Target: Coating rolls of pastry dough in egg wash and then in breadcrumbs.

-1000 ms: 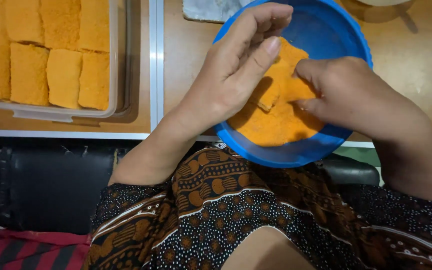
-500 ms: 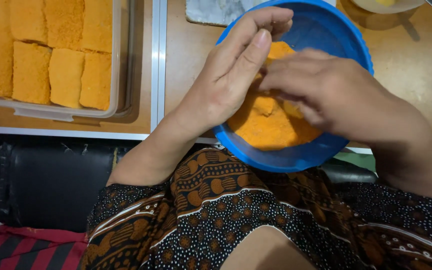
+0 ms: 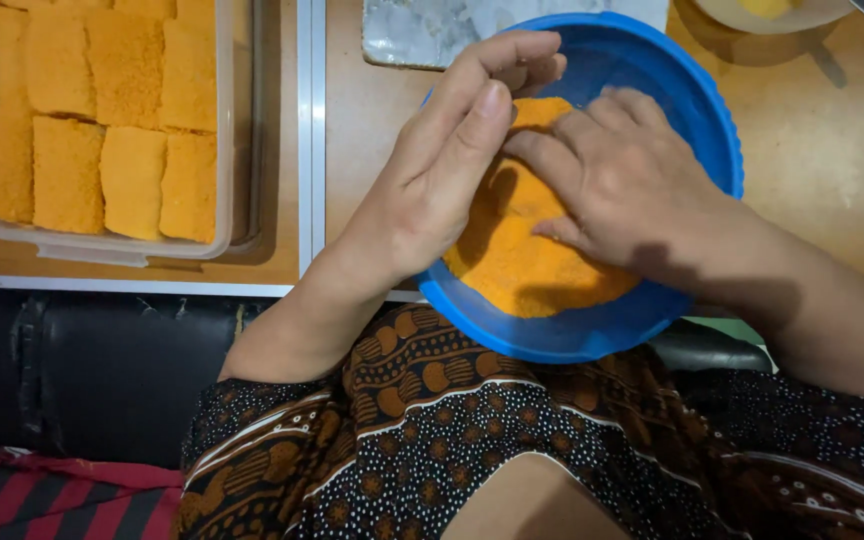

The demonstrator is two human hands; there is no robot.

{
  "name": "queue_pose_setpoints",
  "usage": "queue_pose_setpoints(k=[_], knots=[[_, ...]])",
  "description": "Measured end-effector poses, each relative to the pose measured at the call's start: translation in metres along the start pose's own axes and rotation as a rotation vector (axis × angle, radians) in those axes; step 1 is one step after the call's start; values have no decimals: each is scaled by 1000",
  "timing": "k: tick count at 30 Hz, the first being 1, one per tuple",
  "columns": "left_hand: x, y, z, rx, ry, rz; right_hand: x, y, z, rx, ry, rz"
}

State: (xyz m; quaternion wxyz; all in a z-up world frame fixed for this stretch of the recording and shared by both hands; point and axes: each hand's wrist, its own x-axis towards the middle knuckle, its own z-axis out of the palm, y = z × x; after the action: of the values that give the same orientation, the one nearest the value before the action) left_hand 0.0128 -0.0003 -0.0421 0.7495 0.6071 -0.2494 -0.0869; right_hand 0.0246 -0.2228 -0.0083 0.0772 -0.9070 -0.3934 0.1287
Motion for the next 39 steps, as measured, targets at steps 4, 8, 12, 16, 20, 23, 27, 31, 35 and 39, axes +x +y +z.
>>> queue_pose_setpoints(k=[4, 8, 12, 16, 20, 23, 27, 31, 35, 39], knots=[[4, 8, 0, -15, -9, -28, -2, 1, 11, -49, 105, -126], [2, 7, -1, -80, -16, -20, -3, -2, 3, -9, 109, -105], [4, 8, -5, -82, -20, -33, -3, 3, 17, 43, 73, -117], [1, 2, -6, -103, 3, -4, -3, -4, 14, -64, 102, -168], [1, 3, -8, -86, 32, 7, -3, -14, 1, -18, 95, -128], [-1, 2, -7, -49, 31, 20, -2, -17, 4, -80, 90, -164], [2, -2, -8, -43, 37, 55, 1, -8, -2, 7, 20, -201], [0, -3, -7, -26, 31, 75, 9, -19, -27, 61, 51, -252], [0, -2, -5, -62, 54, 73, 19, -38, -2, 21, 133, -487], [1, -7, -5, -98, 46, 106, 35, -39, -5, 41, 150, -534]])
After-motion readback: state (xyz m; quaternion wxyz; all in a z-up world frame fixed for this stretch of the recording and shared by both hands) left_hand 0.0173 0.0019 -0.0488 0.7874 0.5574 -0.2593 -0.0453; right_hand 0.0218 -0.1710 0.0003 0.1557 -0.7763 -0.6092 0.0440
